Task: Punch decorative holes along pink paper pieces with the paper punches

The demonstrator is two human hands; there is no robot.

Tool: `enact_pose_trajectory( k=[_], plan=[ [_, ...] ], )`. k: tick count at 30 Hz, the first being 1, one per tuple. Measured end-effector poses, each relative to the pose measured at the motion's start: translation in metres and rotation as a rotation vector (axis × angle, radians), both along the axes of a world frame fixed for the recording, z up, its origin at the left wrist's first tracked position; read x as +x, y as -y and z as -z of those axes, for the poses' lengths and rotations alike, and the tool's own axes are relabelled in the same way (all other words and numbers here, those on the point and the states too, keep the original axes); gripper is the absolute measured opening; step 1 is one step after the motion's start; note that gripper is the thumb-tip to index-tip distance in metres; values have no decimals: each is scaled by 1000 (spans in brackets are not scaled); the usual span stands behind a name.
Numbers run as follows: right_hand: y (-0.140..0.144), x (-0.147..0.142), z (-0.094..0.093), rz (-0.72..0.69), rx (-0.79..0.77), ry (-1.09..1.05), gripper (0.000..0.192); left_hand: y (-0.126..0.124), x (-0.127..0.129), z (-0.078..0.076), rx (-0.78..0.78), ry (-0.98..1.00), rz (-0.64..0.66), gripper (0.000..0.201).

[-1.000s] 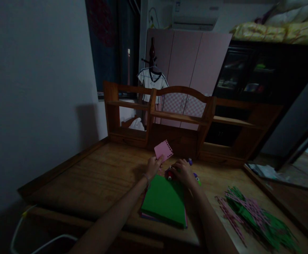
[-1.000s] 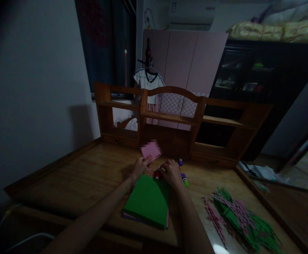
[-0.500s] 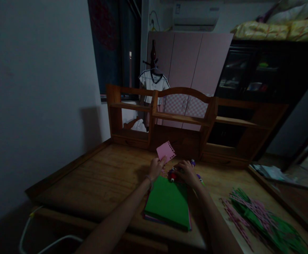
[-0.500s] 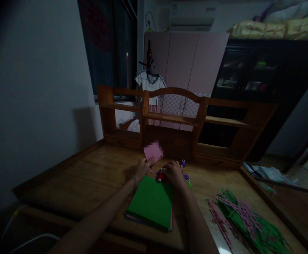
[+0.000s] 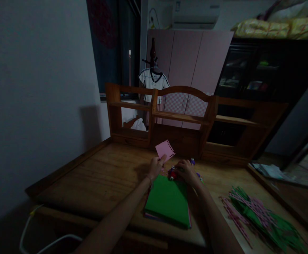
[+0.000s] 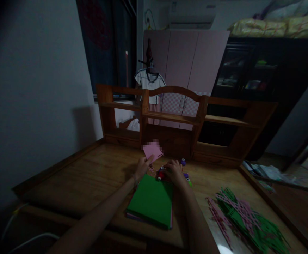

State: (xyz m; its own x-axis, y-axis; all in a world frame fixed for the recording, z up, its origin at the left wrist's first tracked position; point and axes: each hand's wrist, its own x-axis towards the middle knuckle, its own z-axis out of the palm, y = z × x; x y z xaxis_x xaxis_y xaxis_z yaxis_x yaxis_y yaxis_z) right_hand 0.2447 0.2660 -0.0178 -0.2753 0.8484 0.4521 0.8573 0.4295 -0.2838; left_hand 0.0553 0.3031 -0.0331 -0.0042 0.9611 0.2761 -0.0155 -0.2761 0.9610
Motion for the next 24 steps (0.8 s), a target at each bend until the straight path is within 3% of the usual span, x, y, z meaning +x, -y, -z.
enact_pose_trajectory(
  k=[11,16,24],
  plan=[
    [5,-12,1,46,53,60,25,-1,1,0,-40,32,30,50],
    [6,-22,3,158,129,76,26,-1,0,1,-19,28,15,49],
    [0,-28,4,271,64,70,31,-4,2,3,-49,18,8,53]
  ],
)
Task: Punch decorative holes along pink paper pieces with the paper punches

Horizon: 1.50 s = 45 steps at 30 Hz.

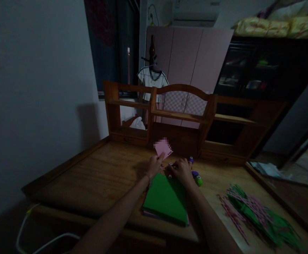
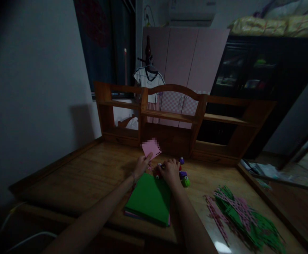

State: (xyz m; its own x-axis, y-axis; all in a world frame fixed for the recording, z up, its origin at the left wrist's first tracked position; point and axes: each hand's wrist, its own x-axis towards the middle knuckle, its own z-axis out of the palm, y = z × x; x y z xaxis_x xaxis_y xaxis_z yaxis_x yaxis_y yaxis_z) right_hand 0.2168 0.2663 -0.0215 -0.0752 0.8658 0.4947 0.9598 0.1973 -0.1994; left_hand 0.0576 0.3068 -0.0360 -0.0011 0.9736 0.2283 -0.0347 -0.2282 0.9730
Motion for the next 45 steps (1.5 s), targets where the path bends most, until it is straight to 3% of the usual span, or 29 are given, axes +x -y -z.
enact_pose_trajectory(
  k=[5,11,15,19,23,32,38,45],
  plan=[
    [-2,-3,0,18,-21,-37,28,-1,1,2,-4,2,3,54],
    [0,2,1,-26,71,-153,22,2,0,-2,-3,12,7,52],
    [-1,8,-4,-93,81,-526,32,4,-1,-4,27,11,6,53],
    [-1,9,-15,-267,-4,-994,42,5,-1,-7,52,17,-2,54],
    [0,8,-19,-408,-28,-1213,40,6,-1,-9,45,-16,-31,54],
    [6,-6,-15,-446,9,-1104,34,15,-3,-16,203,-380,-115,62],
    [16,-13,-18,-400,65,-950,33,20,-3,-21,259,-434,-117,60],
    [18,-15,-20,-378,110,-914,31,23,-2,-25,396,-419,-148,49]
  ],
)
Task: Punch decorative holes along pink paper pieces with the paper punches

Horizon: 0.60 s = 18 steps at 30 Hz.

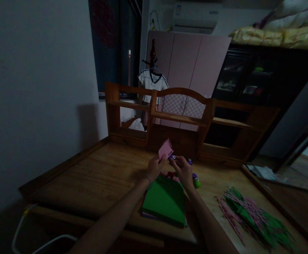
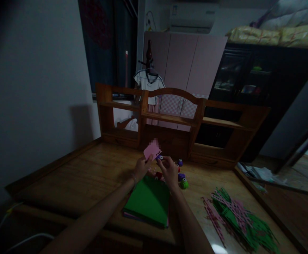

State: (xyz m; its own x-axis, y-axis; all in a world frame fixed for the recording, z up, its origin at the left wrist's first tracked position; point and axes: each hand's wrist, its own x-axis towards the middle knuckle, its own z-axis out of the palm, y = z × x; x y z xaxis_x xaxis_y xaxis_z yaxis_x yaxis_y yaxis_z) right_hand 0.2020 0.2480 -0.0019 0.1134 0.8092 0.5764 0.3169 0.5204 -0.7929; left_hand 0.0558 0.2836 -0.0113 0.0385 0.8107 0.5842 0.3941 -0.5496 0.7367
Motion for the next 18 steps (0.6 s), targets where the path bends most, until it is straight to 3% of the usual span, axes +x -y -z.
enact_pose_trajectory(
  k=[18],
  plan=[
    [0,0,0,-12,26,32,26,-3,0,4,85,-25,-36,40]
  ],
)
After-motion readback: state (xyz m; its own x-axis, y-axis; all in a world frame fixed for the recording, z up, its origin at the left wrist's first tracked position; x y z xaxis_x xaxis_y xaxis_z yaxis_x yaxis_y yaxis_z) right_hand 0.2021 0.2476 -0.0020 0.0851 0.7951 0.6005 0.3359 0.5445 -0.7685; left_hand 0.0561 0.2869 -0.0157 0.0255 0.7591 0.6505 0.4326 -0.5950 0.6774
